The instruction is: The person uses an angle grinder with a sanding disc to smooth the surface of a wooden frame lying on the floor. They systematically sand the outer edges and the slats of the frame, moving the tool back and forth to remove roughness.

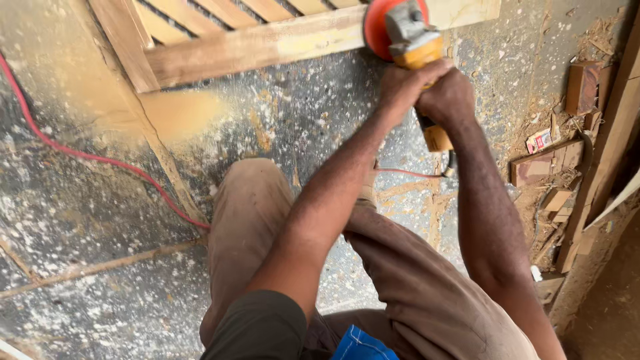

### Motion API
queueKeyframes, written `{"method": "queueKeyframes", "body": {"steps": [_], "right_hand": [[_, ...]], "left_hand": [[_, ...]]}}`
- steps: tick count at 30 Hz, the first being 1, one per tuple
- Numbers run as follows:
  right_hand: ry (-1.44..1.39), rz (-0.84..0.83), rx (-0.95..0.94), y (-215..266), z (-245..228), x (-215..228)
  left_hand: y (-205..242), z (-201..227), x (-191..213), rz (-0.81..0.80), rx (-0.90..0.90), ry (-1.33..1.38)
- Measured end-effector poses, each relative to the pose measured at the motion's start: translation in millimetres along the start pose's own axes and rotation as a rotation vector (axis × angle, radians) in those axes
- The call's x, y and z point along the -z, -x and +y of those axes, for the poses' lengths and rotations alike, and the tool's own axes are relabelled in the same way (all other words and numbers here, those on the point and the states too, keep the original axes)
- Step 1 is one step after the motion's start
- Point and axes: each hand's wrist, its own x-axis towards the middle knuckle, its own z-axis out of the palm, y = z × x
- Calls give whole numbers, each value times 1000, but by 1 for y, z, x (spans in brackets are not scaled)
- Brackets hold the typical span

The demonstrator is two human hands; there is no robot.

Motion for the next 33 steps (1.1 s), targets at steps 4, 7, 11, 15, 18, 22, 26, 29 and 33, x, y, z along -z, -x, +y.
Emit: {"method": "queueKeyframes", "body": {"steps": [4,7,11,15,18,22,26,29,33], "right_hand": [[-70,110,46,-10,49,16],[-178,44,-20,-9,55,16],[-18,28,84,11,4,5],[6,-145,251,40,-92,-29],[253,-188,528,56,-180,-43],[271,-265,618,76,-245,-45],[360,-352,468,70,-234,-36],[305,-174,420,60,-195,-21],[178,-42,425,50,-140,-6]], "left_hand": [[-33,-8,-53,-29,79,-171],[-27,-16,-55,-38,155,-224],[9,-2,-13,52,50,111],[60,22,80,188,-133,420],[89,43,152,438,-173,438],[111,64,198,405,-222,598],[99,66,189,418,-172,461],[77,56,151,329,-124,376],[48,45,106,212,-51,300]]}}
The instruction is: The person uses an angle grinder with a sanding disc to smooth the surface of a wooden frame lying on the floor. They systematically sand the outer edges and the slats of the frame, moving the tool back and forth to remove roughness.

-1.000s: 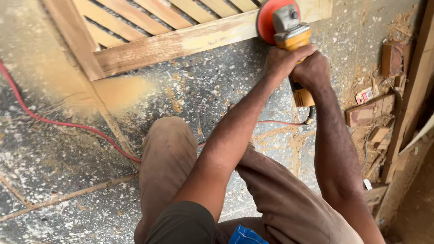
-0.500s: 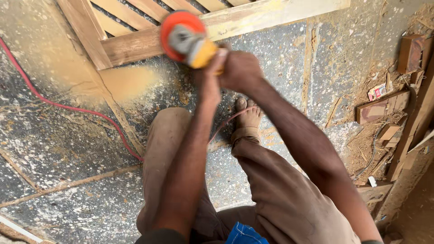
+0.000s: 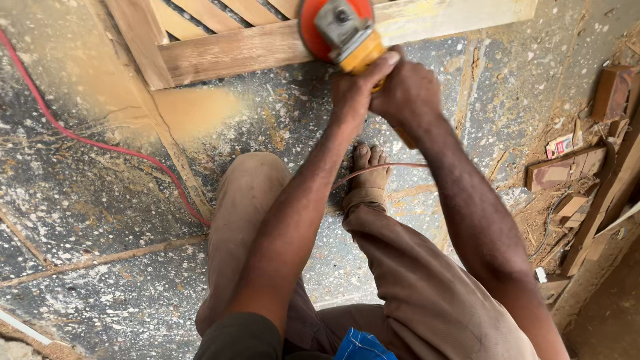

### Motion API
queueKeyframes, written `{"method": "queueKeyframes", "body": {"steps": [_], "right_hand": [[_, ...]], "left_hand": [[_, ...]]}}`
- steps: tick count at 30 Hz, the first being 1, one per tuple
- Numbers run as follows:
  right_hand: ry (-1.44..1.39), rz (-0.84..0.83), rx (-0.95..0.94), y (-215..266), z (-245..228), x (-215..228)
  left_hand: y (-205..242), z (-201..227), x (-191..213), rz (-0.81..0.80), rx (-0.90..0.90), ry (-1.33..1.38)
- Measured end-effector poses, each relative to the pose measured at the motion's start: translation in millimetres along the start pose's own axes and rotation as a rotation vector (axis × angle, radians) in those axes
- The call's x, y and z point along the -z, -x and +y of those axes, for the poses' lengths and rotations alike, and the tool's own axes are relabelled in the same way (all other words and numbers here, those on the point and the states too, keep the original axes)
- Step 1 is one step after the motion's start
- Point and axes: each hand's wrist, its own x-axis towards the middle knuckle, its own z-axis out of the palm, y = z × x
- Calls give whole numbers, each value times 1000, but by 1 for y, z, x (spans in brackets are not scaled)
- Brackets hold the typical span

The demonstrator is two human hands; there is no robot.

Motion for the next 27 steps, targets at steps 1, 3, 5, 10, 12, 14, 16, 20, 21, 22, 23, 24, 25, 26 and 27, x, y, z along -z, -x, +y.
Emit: {"method": "queueKeyframes", "body": {"steps": [1,3,5,10,12,14,16,20,21,22,23,24,25,26,27], "right_hand": [[4,11,-18,1,12,0],[13,34,-54,-1,33,1],[2,14,-163,0,53,3],[-39,89,-220,8,104,5],[-22,100,-288,10,128,4],[-111,139,-301,13,156,1],[-185,180,-314,19,181,-1],[-305,222,-342,26,196,-2],[-337,221,-352,29,191,-2],[-330,204,-323,31,182,-5],[-325,192,-298,31,167,-10],[-320,180,-273,26,148,-15],[-309,66,-359,21,128,-21],[-297,-50,-443,15,105,-26],[-254,-11,-284,10,78,-30]], "left_hand": [[-4,-6,-10,-25,28,-27],[-9,-18,-23,-62,-6,-82],[-14,-31,-37,-109,-19,-92],[-32,-67,-78,-209,20,-110],[-40,-79,-95,-257,18,-166],[-46,-93,-114,-297,30,-218],[-51,-103,-134,-326,50,-269],[-51,-105,-152,-285,140,-524],[-44,-103,-146,-283,151,-513],[-37,-99,-140,-281,162,-502],[-30,-94,-128,-259,107,-362],[-23,-86,-108,-238,52,-222],[-13,-79,-88,-214,7,-77],[-7,-68,-65,-153,12,-43],[-3,-53,-41,-94,10,-9]]}}
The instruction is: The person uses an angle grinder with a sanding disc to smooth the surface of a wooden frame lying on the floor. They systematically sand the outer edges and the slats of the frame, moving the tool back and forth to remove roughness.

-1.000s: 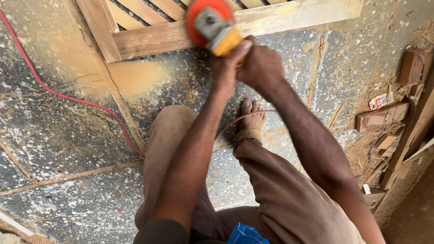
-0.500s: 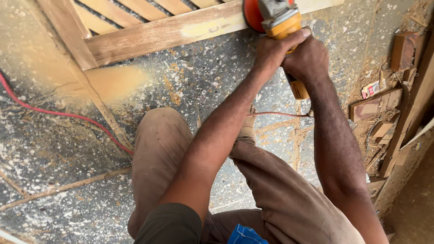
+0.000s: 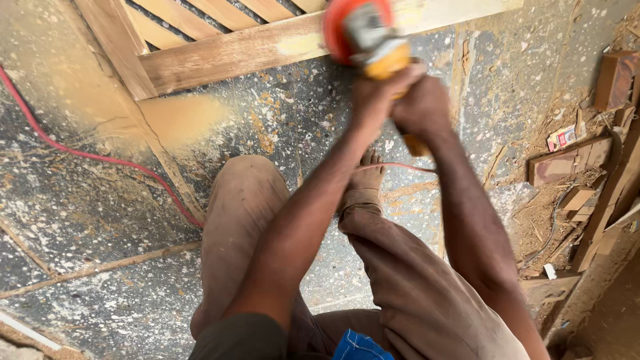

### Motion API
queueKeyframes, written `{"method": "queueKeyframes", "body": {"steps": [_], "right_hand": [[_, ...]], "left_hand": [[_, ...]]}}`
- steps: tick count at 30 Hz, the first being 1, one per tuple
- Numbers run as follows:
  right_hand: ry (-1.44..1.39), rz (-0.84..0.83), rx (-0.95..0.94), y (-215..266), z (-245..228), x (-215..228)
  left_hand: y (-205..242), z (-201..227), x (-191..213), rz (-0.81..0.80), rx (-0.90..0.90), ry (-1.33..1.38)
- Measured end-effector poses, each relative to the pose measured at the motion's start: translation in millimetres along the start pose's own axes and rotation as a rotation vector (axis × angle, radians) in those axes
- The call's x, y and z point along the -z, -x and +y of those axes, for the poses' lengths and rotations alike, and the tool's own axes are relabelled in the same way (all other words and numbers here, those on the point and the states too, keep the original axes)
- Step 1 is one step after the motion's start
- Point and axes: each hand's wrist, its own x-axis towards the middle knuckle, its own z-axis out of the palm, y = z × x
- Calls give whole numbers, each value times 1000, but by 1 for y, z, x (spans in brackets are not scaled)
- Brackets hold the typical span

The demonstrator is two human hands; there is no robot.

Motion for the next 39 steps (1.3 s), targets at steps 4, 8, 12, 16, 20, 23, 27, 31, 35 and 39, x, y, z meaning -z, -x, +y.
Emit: {"method": "queueKeyframes", "body": {"steps": [4,8,12,16,20,23,27,31,35,39], "right_hand": [[184,-129,290,12,-113,-28],[285,-103,533,21,-175,-37],[310,-154,417,21,-179,-28],[304,-130,262,20,-140,-4],[276,-30,163,6,-89,7],[243,36,128,-5,-38,13],[114,80,-11,-15,24,24],[-153,149,29,-1,53,31],[-47,183,-2,11,42,12],[7,-13,87,12,-31,-25]], "left_hand": [[38,60,83,269,-146,135],[51,92,123,310,-186,320],[44,95,117,256,-166,234],[25,72,79,182,-89,125],[2,45,40,41,-70,32],[-13,19,13,-23,-62,-82],[-36,-13,-32,-148,-17,-118],[-38,-25,-58,-178,33,-369],[-14,-23,-35,-144,58,-286],[22,21,36,68,20,-144]]}}
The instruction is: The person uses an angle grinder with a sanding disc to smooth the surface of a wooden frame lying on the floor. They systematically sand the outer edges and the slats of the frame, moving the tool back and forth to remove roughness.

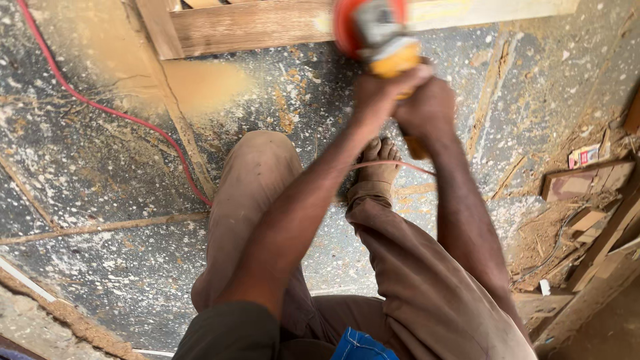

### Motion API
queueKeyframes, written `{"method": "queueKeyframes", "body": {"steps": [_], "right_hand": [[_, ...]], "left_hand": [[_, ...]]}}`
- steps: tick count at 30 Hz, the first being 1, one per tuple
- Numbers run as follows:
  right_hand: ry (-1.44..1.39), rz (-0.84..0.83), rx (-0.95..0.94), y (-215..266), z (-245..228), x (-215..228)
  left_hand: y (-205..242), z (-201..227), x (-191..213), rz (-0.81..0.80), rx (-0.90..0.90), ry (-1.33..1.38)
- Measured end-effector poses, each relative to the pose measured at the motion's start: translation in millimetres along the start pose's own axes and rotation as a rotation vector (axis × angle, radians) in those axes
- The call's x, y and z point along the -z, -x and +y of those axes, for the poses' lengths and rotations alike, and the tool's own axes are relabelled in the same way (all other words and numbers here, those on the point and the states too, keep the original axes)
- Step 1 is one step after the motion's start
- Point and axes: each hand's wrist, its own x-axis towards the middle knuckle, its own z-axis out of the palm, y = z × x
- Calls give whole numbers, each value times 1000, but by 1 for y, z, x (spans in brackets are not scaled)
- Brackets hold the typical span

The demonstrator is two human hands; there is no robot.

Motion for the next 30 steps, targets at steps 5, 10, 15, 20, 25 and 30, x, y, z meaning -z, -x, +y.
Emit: {"method": "queueKeyframes", "body": {"steps": [5,10,15,20,25,30], "right_hand": [[314,-174,241,4,-100,-13],[252,-164,196,15,-99,-2],[181,-52,176,24,-44,16],[135,18,107,29,-7,30],[102,14,-105,17,34,39],[23,148,-142,7,106,50]], "left_hand": [[38,51,75,158,-177,319],[37,49,60,149,-179,249],[29,22,19,4,-34,148],[16,-2,-14,-89,-5,82],[-7,-28,-50,-173,-17,35],[-40,-61,-108,-262,11,-121]]}}
